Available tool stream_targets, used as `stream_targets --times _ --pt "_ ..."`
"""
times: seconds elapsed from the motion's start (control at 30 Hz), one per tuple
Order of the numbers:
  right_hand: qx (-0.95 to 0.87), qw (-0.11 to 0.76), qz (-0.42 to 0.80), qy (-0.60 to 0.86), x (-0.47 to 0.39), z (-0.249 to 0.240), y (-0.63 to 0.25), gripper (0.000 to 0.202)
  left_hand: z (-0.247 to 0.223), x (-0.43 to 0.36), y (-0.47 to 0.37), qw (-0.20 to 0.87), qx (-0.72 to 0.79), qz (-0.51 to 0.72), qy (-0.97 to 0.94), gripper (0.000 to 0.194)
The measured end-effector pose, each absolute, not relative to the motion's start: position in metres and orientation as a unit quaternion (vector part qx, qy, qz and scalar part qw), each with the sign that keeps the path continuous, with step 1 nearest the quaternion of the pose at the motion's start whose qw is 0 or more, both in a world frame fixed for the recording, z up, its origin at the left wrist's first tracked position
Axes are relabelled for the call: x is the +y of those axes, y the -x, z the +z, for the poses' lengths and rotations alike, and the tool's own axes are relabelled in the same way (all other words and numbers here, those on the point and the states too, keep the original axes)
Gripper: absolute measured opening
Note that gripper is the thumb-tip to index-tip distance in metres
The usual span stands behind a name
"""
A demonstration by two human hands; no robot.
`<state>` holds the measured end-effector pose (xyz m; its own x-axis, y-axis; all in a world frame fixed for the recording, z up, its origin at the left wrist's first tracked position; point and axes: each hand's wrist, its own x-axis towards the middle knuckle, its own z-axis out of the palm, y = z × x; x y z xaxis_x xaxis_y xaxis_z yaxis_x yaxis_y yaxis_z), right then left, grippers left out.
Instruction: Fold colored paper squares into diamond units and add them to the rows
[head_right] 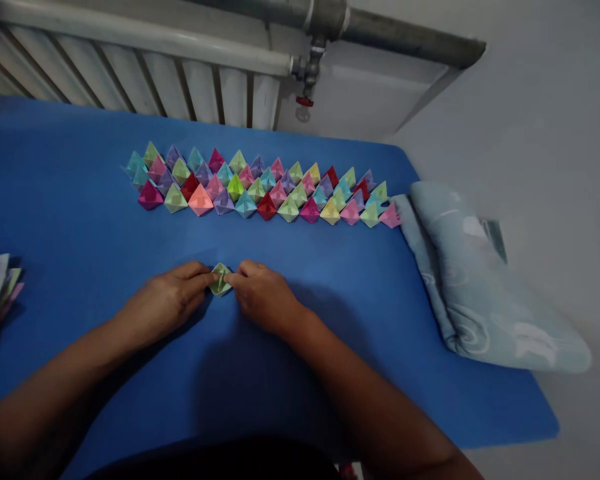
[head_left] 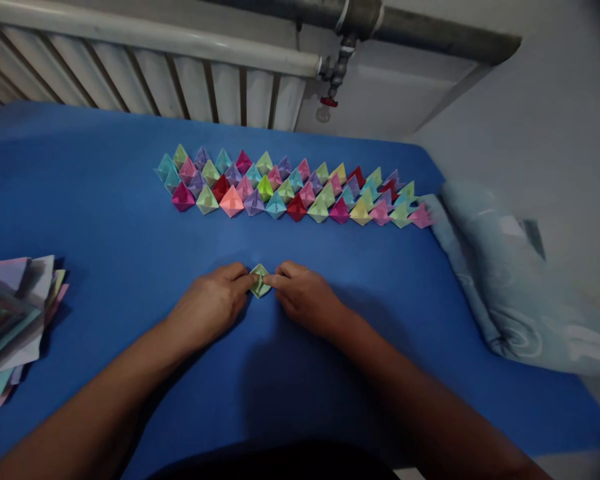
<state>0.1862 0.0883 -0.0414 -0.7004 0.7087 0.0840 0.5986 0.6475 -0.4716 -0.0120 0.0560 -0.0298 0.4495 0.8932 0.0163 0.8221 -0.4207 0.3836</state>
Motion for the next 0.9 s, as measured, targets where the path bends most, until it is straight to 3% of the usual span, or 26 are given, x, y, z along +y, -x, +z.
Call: stream_targets --times 0.17,0.53,0.6,0.77,0.9 --pt "-0.871 0.207 0.265 0.357 0.09 -0.044 -0.193 0.029 -0.033 0.058 0.023 0.184 0.503 0.186 -0.824 0.029" --pt "-0.918 0.1 0.165 0.346 0.087 -0.041 -0.186 0.022 -0.03 0.056 0.015 0.104 0.469 0.063 -0.875 0.026" --pt "-0.904 0.144 0.21 0.344 0.089 -0.042 -0.188 0.023 -0.032 0.058 0.019 0.122 0.463 0.103 -0.872 0.027" --pt "-0.775 0.358 0.339 0.395 0.099 -0.05 -0.193 0.023 -0.032 0.059 0.025 0.135 0.483 0.26 -0.825 0.025" --pt "-0.67 0.41 0.404 0.468 0.108 -0.058 -0.191 0.017 -0.027 0.053 0.016 0.135 0.476 0.259 -0.829 0.016"
